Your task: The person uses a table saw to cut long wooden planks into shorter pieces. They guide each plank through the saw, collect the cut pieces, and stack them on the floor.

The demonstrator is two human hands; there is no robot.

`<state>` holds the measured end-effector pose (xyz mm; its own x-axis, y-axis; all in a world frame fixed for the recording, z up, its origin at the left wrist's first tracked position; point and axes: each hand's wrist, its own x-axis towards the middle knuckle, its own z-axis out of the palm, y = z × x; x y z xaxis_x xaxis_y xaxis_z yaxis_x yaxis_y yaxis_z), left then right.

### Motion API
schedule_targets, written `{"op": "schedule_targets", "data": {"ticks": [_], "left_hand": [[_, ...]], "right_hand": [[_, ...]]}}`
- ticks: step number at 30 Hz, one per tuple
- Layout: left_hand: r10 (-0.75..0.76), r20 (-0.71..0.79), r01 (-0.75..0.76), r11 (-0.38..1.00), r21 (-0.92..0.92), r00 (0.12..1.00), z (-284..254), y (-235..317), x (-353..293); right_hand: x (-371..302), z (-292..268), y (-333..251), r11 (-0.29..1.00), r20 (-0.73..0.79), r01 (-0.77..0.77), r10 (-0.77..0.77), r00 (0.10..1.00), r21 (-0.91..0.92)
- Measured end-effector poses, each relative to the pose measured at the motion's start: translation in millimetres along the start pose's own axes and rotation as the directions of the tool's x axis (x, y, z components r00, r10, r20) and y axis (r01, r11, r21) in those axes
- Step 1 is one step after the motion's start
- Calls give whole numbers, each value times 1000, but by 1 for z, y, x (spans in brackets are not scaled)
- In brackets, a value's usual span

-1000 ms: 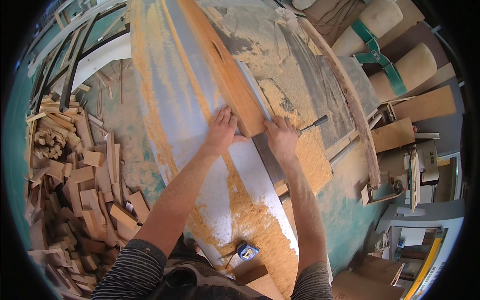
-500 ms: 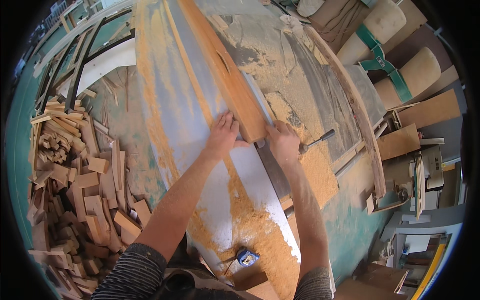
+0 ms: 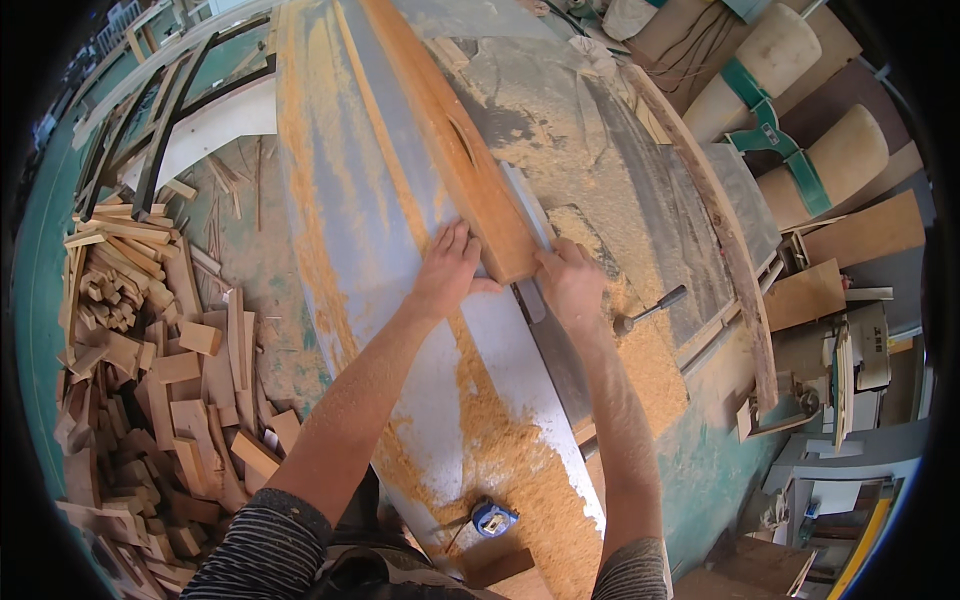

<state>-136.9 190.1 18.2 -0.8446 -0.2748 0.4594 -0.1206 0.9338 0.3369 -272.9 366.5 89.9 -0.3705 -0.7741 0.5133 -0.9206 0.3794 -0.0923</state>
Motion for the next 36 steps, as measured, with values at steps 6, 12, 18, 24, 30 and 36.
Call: {"op": "schedule_targets", "data": {"ticks": [6,12,18,24,30,36], "left_hand": [[10,-34,-8,999,49,999,0,-20,11],[-8,-12,9,998,66,1000,0,-42,22],[-49,43,45,994,96,998,3,-61,37],[-49,55,44,994,98,997,-2,-78,50],[-28,22,26,995,93,999,-1,-97,60],[-24,0,24,996,89,1000,-2,-117,73]], "right_hand": [[19,12,-1,1000,7,11,-11,1000,14],[39,29,-2,999,17,-20,19,1000,45],[56,44,2,998,31,-49,47,998,46],[75,57,2,996,49,-61,58,997,67],[92,66,0,994,65,-76,70,995,83],[114,75,-1,992,70,-76,69,995,97]]}}
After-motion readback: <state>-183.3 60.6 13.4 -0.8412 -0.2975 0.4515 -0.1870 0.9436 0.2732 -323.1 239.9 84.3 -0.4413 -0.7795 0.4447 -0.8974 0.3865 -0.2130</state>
